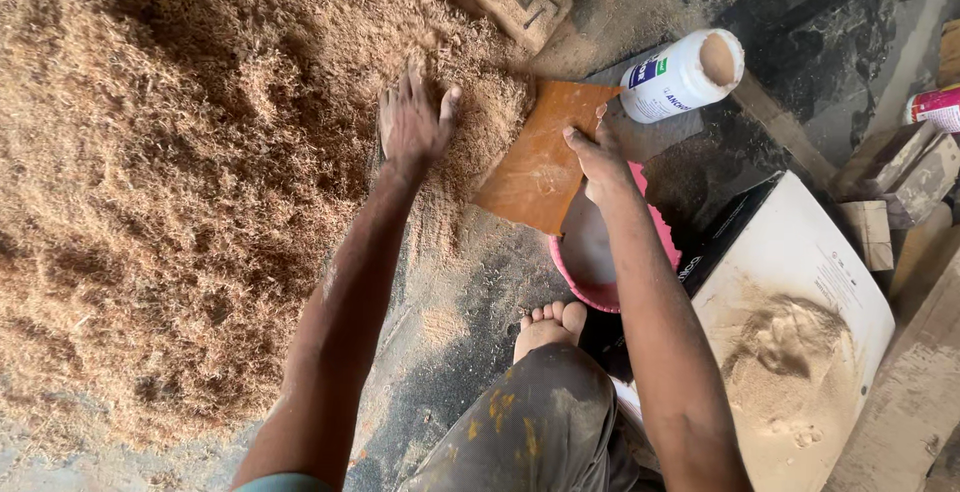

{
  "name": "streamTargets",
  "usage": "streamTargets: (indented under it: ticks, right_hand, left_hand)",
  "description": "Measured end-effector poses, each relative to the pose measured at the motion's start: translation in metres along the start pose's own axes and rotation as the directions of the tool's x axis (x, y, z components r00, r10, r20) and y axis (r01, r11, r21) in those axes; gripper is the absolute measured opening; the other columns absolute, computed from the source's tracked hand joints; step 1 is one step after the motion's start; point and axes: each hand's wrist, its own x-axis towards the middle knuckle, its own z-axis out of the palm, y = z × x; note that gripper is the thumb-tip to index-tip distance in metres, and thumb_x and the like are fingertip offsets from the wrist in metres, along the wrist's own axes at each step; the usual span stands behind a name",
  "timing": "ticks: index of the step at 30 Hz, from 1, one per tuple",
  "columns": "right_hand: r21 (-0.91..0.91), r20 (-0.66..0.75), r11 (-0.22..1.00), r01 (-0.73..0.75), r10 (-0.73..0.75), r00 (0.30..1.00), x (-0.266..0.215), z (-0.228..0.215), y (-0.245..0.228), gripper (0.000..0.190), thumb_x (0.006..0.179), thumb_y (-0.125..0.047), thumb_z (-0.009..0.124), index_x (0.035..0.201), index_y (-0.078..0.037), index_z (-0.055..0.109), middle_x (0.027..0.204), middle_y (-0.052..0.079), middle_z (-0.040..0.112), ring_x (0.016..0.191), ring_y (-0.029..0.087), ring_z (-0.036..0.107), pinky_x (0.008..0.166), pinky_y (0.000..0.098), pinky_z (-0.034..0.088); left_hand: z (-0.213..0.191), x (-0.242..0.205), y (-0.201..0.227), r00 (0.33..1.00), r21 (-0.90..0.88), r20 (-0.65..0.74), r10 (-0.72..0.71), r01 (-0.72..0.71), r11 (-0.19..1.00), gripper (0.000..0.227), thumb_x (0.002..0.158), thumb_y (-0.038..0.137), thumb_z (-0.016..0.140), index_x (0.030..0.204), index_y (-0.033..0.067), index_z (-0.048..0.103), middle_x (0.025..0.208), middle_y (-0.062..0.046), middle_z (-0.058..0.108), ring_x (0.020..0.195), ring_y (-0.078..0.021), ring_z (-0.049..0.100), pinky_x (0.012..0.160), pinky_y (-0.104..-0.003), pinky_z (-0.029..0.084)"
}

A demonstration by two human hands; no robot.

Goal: The person scoops sawdust from a pile on the floor into a pink sieve and sifts it over a white box. They shake the sieve to separate fine dust from larger particles, then use their hands to mix the contents inside the sieve. The person repeats this process, adding more sawdust to the sieve.

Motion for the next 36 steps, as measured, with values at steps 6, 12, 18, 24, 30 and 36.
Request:
streamTargets:
  ticks: [6, 12, 18, 24, 30, 36]
  right_hand:
    - [0.054, -0.124, 0.957, -0.286, 0.29, 0.949, -0.016, 0.079, -0.028, 0.072, 0.089, -0.025, 0.068, 0.154, -0.03, 0.037, 0.144, 0.001, 0.059, 0.134, 0.019, 0.052, 0.116, 0.0426, 0.035]
    - [0.096, -0.122, 0.929, -0.358, 0.368, 0.922, 0.001, 0.126, -0.008, 0.067, 0.101, -0.026, 0.062, 0.161, -0.023, 0.033, 0.153, 0.008, 0.048, 0.139, 0.026, 0.043, 0.117, 0.0577, 0.028]
    - [0.445, 0.097, 0.888, -0.117, 0.083, 0.992, 0.0, 0.121, 0.024, 0.038, 0.1, -0.015, 0.056, 0.136, -0.003, 0.06, 0.118, 0.012, 0.071, 0.099, 0.024, 0.07, 0.081, 0.0432, 0.061]
    - [0.439, 0.019, 0.895, -0.078, 0.078, 0.997, -0.04, 0.118, -0.006, 0.027, 0.098, -0.011, 0.06, 0.124, -0.007, 0.065, 0.104, 0.007, 0.072, 0.089, 0.02, 0.069, 0.075, 0.0391, 0.059]
    - [0.475, 0.018, 0.88, 0.015, -0.027, 0.999, -0.043, 0.084, 0.002, 0.029, 0.098, -0.011, 0.059, 0.126, -0.007, 0.068, 0.105, 0.005, 0.073, 0.09, 0.017, 0.067, 0.076, 0.0343, 0.056]
    - [0.532, 0.052, 0.835, -0.136, 0.129, 0.99, -0.098, 0.05, -0.024, 0.032, 0.102, -0.02, 0.062, 0.13, -0.006, 0.067, 0.111, 0.006, 0.076, 0.096, 0.016, 0.072, 0.082, 0.0341, 0.06]
  left_hand:
    - [-0.001, 0.016, -0.006, 0.979, -0.197, 0.111, 0.174, -0.15, 0.969, 0.05, 0.107, 0.044, 0.035, 0.125, 0.0008, 0.055, 0.128, -0.023, 0.064, 0.123, -0.0371, 0.061, 0.122, -0.055, 0.035]
    - [0.015, 0.013, -0.009, 0.983, -0.502, 0.082, 0.166, -0.103, 0.859, 0.051, 0.107, 0.039, 0.042, 0.137, -0.002, 0.05, 0.136, -0.024, 0.059, 0.13, -0.0369, 0.056, 0.115, -0.049, 0.043]
    - [0.033, 0.0, 0.002, 0.984, -0.647, 0.17, 0.048, 0.075, 0.759, 0.062, 0.106, 0.039, 0.046, 0.153, -0.0021, 0.041, 0.155, -0.023, 0.049, 0.144, -0.035, 0.048, 0.119, -0.044, 0.038]
    - [0.026, 0.0, 0.027, 0.947, -0.601, 0.32, -0.021, 0.22, 0.769, 0.064, 0.102, 0.043, 0.044, 0.154, 0.0076, 0.041, 0.157, -0.018, 0.046, 0.143, -0.0343, 0.048, 0.116, -0.05, 0.041]
    - [-0.039, -0.017, 0.062, 0.954, -0.586, 0.23, 0.193, -0.023, 0.81, 0.066, 0.103, 0.057, 0.03, 0.159, 0.0227, 0.035, 0.165, -0.015, 0.033, 0.15, -0.036, 0.035, 0.12, -0.059, 0.031]
    - [-0.081, -0.041, 0.094, 0.958, -0.506, 0.247, 0.147, -0.002, 0.862, 0.069, 0.097, 0.061, 0.029, 0.161, 0.035, 0.028, 0.17, -0.008, 0.022, 0.15, -0.0365, 0.033, 0.118, -0.066, 0.027]
